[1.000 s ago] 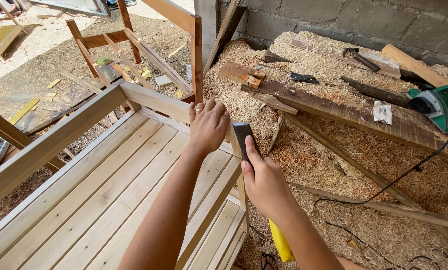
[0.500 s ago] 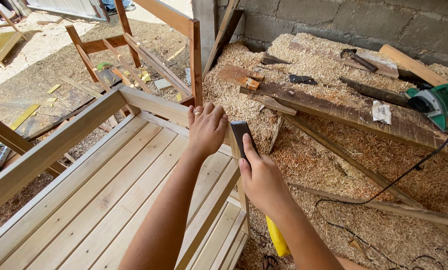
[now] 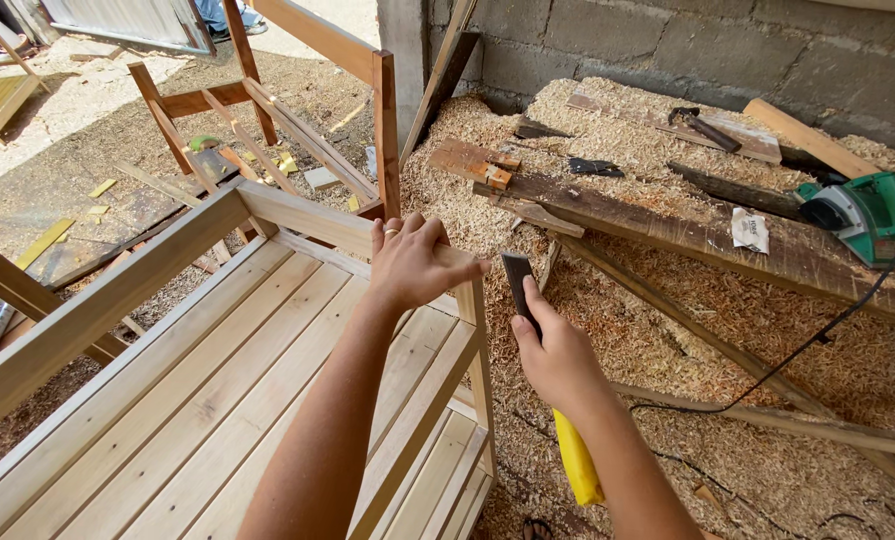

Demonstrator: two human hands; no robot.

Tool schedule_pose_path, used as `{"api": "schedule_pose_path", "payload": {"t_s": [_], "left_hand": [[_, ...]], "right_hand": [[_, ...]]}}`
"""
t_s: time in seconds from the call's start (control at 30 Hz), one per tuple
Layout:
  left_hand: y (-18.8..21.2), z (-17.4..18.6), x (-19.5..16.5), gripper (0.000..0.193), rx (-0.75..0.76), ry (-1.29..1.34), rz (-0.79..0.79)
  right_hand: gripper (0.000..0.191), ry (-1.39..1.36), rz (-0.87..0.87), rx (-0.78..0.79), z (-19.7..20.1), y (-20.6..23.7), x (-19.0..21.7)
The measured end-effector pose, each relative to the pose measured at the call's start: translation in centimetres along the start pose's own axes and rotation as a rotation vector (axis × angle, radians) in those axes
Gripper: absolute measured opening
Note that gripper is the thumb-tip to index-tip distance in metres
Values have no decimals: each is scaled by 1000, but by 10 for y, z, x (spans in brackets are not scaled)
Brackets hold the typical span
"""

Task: The person smooths the edges of a wooden shelf unit using a hand scraper, then wipes the surface with a cloth. The person works on multiple edges and corners of the shelf unit.

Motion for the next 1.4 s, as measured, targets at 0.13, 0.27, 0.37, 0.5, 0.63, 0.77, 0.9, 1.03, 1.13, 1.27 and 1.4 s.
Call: {"api": "schedule_pose_path", "payload": {"t_s": [0.13,0.27,0.37,0.5,0.63,0.77,0.9,1.03,1.13,1.27,1.4], "left_hand": [[-1,-4,-4,40,-91,74,0],[0,-11,2,36,-170,147,-44],[3,-11,8,37,-121,133,-85],[1,-11,8,32,-125,115,-79],[0,-13,7,28,-149,125,-81],[-2,-15,8,27,-142,111,-77],[-3,-18,10,27,-134,123,-64],[-3,-20,11,28,-146,127,-75],[-2,-22,10,27,-182,122,-110],[-3,-21,10,28,-168,125,-90],[-4,-19,9,28,-156,153,-68]], "right_hand": [[62,-62,24,25,-5,21,-7],[62,-84,83,71,-12,38,-4],[61,-126,206,9,-21,40,-2],[61,-149,259,-44,-33,33,-2],[62,-136,350,-104,-37,30,1],[62,-81,220,-16,-40,29,-1],[63,-135,325,-95,-47,27,-5],[62,-147,347,-135,-50,26,-6],[61,-172,452,-195,-46,29,-4],[61,-149,279,-78,-41,27,-2],[64,-147,249,-25,-46,24,-5]]}}
Point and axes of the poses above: each hand's wrist, its own y-axis away from the middle knuckle, its own z-axis out of the back of the hand, x = y × z, the point moved 1 cm from there along -y, towards the middle knuckle, and after that the axes turned 4 degrees about y, right-handed, at the moved point
